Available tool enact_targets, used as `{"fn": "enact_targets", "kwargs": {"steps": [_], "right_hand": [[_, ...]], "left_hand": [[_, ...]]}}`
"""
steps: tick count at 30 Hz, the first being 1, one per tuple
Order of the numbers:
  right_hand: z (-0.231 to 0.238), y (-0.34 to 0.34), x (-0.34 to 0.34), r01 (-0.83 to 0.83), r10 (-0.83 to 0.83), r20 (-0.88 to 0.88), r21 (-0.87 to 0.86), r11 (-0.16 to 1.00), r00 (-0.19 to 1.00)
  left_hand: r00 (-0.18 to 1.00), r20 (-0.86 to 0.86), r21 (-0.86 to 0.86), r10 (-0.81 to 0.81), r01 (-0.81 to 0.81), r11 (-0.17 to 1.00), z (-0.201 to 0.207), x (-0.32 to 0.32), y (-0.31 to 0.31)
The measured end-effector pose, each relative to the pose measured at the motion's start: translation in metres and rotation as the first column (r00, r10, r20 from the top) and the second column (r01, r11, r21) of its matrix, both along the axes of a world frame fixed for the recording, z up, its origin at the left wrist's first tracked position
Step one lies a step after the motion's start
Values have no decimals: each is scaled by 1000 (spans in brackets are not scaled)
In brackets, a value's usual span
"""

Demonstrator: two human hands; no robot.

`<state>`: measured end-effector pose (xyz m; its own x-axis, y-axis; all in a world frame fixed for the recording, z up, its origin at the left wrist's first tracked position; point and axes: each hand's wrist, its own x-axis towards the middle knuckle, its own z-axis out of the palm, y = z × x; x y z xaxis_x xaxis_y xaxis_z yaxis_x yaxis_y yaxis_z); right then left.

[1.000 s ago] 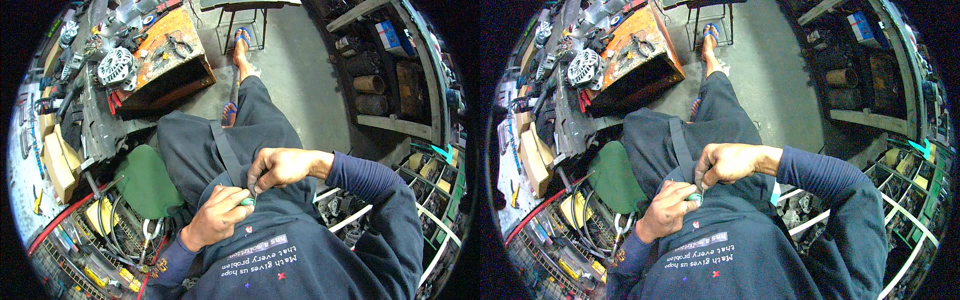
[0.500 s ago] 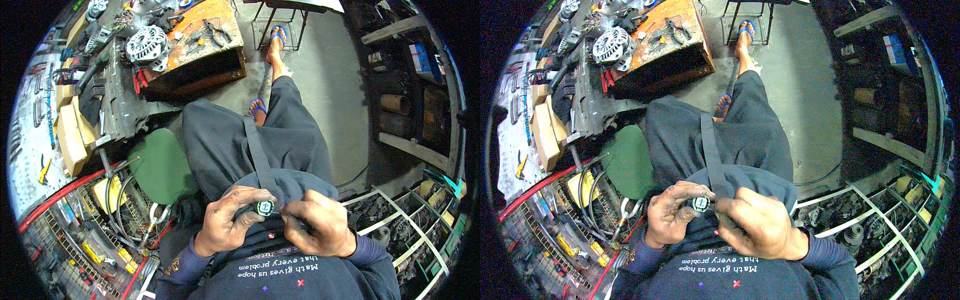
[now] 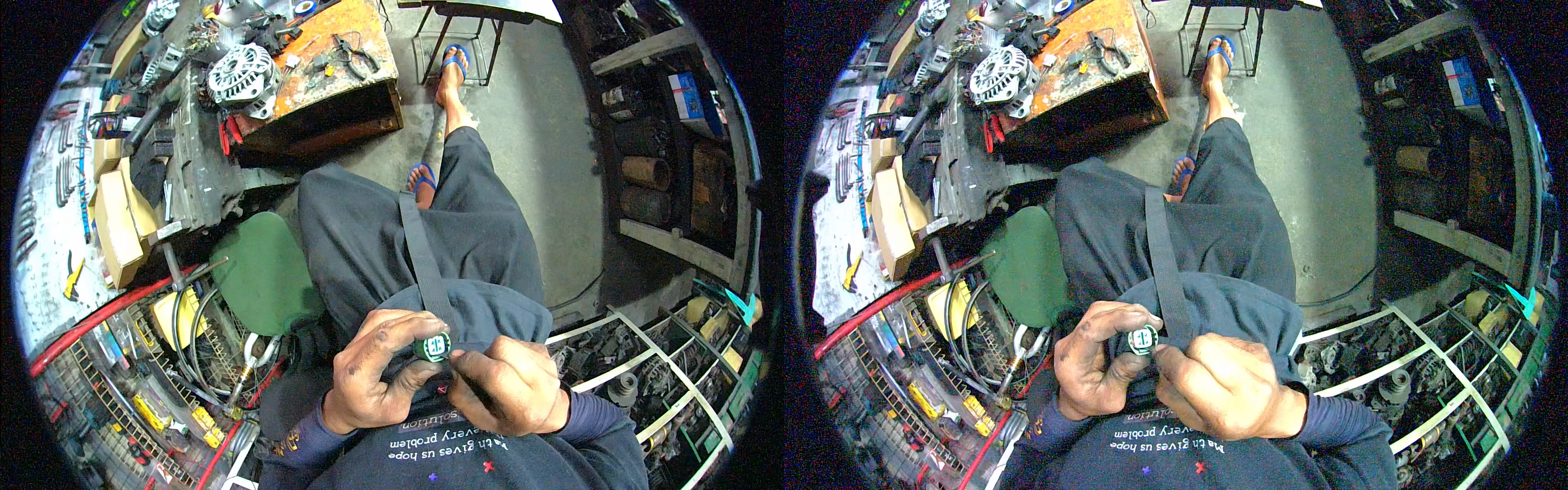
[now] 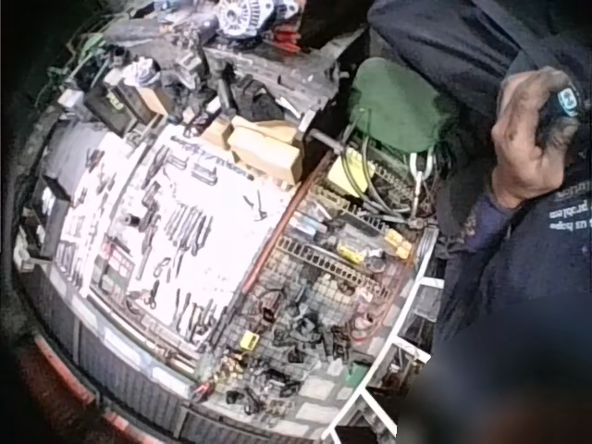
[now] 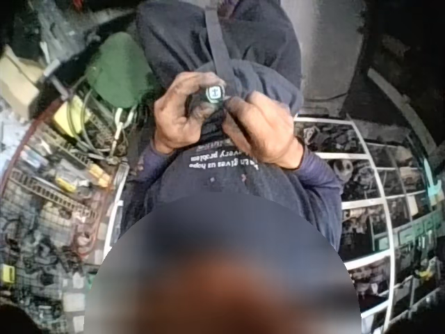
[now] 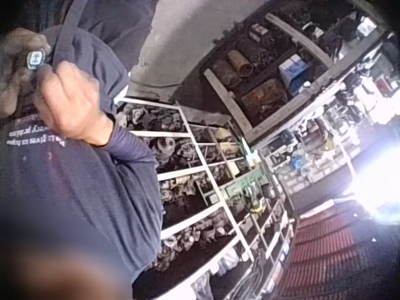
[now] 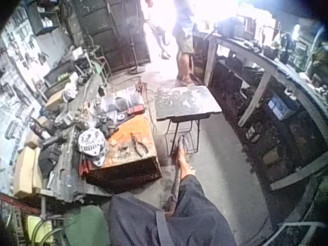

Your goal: The person retrieves a small green electrical connector and a spray can, then sits at a workbench. They use a thin metal tool and pliers to adjust and manipulate the connector's internal contacts.

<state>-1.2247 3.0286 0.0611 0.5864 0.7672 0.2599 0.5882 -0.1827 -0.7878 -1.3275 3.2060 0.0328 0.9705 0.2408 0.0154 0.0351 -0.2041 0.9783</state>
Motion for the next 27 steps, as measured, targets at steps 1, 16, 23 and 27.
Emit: {"fn": "enact_targets", "kwargs": {"steps": [1,16,23,27], "right_hand": [[-2,0,-1,-1,1,24,14,1000,1000],[-16,6,-2,26,-29,43,65,998,999],[-3,5,19,49,-37,-177,64,997,983],[0,10,23,11,-3,-157,51,999,988]], "left_hand": [[1000,-1,11,7,-7,1000,0,0,-1],[969,-144,-182,198,-223,958,-3,-3,-17],[984,-176,-504,40,-125,855,0,-2,-2],[981,-193,-550,9,-115,827,6,1,-1]]}}
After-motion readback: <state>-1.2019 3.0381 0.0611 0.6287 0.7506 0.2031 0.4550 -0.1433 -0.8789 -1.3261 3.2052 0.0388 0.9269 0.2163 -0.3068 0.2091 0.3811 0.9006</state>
